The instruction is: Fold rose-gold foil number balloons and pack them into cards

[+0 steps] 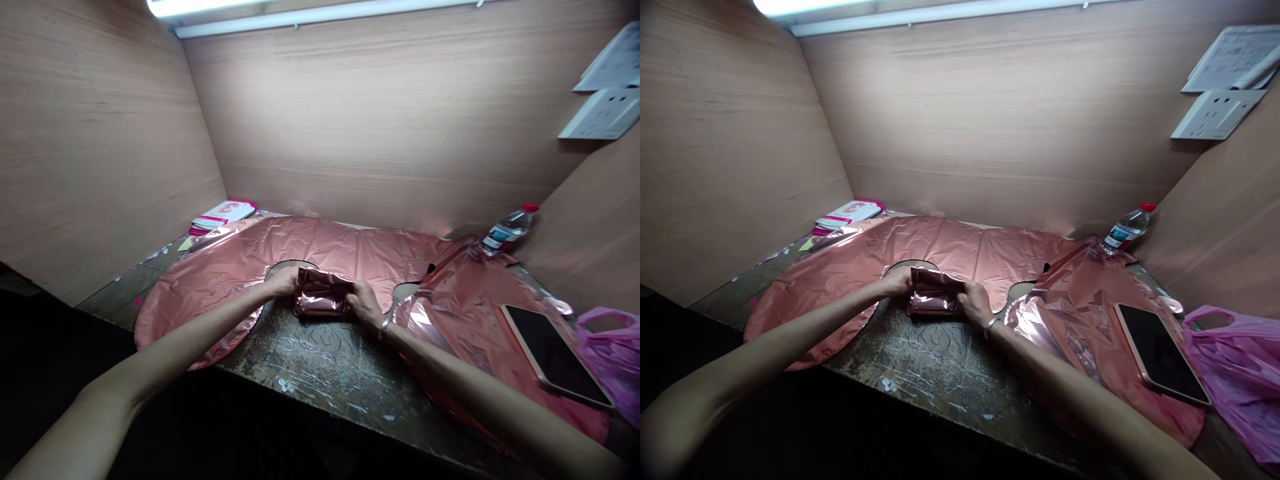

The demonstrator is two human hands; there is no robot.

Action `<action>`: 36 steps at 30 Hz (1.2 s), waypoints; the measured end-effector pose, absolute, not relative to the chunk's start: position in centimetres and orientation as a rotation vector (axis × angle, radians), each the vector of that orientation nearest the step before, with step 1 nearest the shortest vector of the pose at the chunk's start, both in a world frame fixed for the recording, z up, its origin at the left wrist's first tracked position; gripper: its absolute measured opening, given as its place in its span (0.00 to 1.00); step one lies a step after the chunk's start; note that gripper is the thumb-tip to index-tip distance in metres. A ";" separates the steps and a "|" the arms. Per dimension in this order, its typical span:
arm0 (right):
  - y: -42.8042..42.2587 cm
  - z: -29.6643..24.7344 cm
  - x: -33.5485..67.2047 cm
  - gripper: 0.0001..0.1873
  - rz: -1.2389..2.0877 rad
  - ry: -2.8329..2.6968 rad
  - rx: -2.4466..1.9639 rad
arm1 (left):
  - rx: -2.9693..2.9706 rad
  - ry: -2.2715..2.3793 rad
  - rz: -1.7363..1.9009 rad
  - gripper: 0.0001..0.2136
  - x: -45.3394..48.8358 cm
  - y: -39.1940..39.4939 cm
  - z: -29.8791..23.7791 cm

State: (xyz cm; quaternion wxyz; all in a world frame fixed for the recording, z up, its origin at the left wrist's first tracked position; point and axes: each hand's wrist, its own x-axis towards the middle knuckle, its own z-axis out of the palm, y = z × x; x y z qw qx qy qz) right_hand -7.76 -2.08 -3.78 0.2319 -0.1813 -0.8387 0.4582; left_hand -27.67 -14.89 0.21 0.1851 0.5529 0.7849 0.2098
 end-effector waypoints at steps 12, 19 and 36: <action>-5.5 -1.5 -0.3 0.12 0.724 -2.439 0.120 | 1.499 2.135 0.319 0.10 -24.1 -15.3 2.3; -5.6 -2.0 -1.2 0.13 0.868 -2.466 -0.022 | 1.381 2.128 0.310 0.11 -23.0 -14.5 2.3; -6.6 -3.0 0.1 0.13 0.261 -2.376 0.440 | 1.255 1.635 0.576 0.19 -21.1 -15.3 2.3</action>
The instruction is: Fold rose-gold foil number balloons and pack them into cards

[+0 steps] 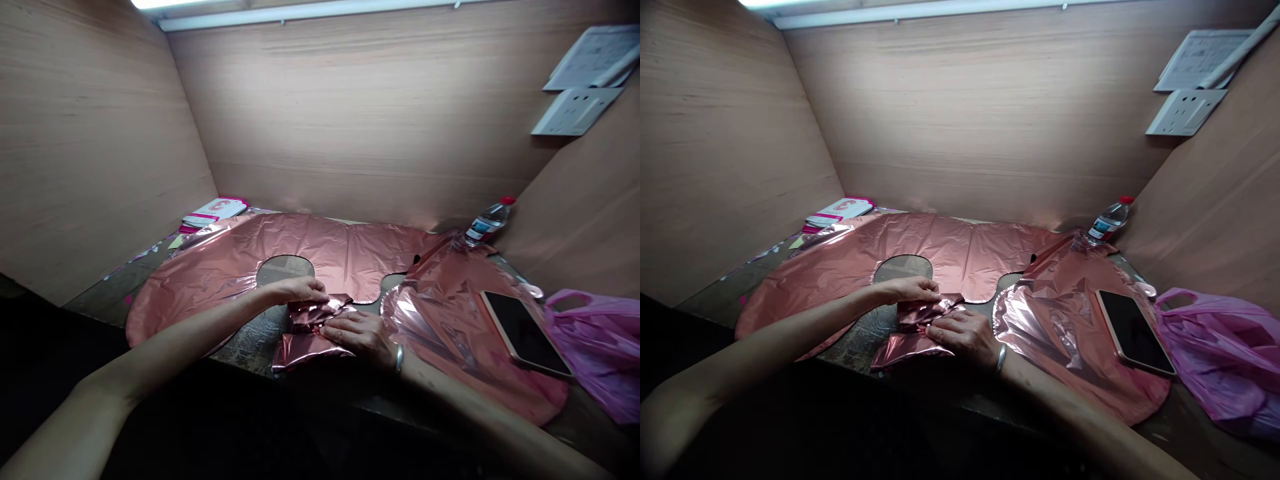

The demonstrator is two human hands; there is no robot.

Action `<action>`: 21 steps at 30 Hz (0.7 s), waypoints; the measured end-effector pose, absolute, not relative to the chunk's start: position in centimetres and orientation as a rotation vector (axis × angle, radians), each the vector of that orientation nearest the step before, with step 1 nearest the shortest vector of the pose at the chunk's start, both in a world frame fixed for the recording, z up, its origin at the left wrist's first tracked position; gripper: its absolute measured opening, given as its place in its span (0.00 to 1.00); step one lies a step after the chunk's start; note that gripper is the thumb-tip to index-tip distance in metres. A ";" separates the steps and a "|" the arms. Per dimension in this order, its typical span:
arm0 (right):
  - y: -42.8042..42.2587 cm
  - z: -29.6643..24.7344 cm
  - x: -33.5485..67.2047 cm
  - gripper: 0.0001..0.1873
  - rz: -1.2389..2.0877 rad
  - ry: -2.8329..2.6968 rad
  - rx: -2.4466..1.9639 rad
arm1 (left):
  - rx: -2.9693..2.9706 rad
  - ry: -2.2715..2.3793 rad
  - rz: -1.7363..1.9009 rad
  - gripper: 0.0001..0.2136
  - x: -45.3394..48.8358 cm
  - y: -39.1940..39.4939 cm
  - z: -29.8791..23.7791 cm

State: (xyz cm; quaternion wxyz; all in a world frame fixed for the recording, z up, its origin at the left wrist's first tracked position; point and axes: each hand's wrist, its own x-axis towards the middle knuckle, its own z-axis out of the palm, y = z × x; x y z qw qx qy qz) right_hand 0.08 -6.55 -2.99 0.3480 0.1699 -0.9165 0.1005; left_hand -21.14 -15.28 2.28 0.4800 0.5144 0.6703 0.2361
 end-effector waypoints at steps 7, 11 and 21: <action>-8.1 -1.7 1.4 0.09 0.573 -2.355 0.235 | 1.529 1.810 0.580 0.06 -20.6 -15.6 1.9; -7.9 -1.3 0.7 0.16 1.139 -2.353 -0.136 | 1.513 1.772 0.662 0.06 -21.0 -15.6 1.1; -4.9 -1.0 -2.7 0.14 2.049 -2.259 -0.525 | 1.092 1.331 0.831 0.12 -22.5 -14.9 1.0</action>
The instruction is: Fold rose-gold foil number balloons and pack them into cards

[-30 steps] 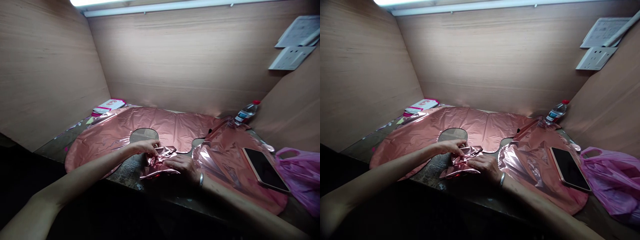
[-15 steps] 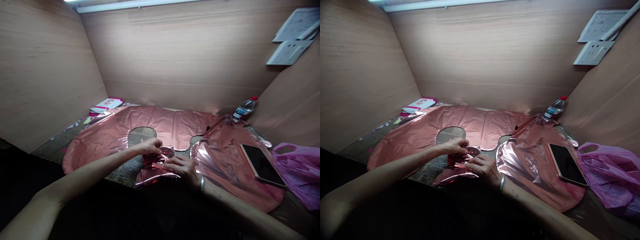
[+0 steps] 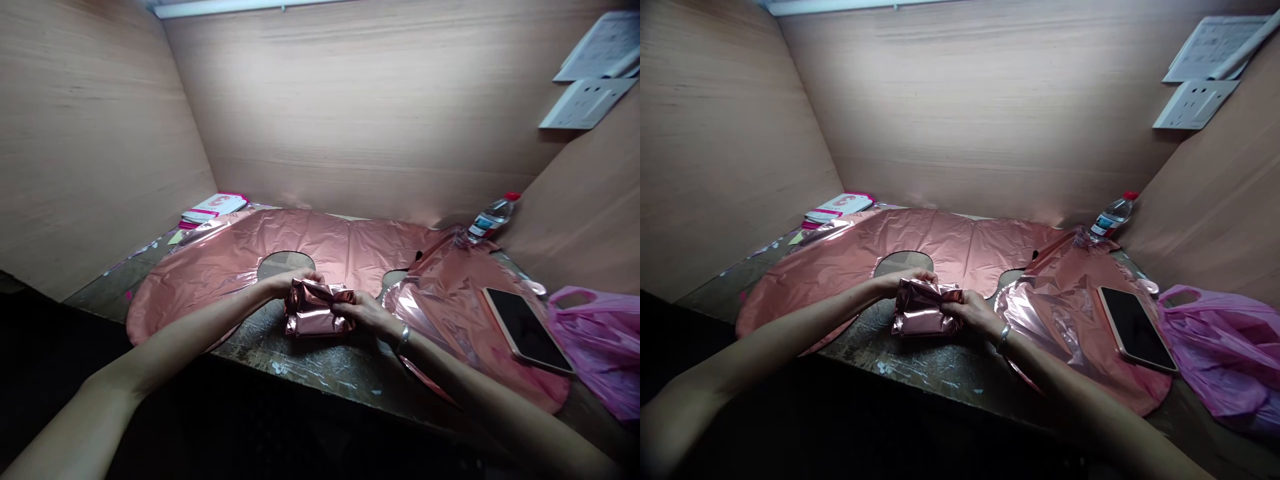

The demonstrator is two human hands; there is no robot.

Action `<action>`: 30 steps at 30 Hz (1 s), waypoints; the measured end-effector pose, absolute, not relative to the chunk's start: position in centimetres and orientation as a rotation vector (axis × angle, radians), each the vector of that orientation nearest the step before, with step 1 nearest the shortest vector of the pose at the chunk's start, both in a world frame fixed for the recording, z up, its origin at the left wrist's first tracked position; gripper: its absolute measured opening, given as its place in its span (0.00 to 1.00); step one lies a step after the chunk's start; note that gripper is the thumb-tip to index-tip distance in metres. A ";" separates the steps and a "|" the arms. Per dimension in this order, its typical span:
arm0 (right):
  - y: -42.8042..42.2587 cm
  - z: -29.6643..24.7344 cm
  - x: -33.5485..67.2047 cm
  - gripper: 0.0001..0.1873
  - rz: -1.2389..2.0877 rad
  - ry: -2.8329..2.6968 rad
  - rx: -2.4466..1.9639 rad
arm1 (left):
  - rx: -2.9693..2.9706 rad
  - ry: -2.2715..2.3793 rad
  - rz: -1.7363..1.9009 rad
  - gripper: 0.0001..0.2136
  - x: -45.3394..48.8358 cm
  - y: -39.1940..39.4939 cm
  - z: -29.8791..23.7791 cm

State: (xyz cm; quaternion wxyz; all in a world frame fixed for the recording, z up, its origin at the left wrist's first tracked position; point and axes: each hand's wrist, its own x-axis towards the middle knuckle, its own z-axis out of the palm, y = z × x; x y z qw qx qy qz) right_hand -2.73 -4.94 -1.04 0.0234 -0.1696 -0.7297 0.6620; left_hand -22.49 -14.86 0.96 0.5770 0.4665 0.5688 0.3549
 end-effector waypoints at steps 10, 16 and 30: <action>-6.2 -1.2 0.3 0.13 0.369 -2.520 0.205 | 1.494 1.645 0.798 0.08 -23.4 -14.4 4.3; -7.4 -0.8 0.5 0.17 0.296 -2.655 0.545 | 1.501 1.747 0.679 0.08 -23.2 -13.9 4.3; -7.2 -1.3 -0.6 0.18 1.238 -2.751 0.268 | 1.386 1.725 0.598 0.09 -24.0 -13.1 2.2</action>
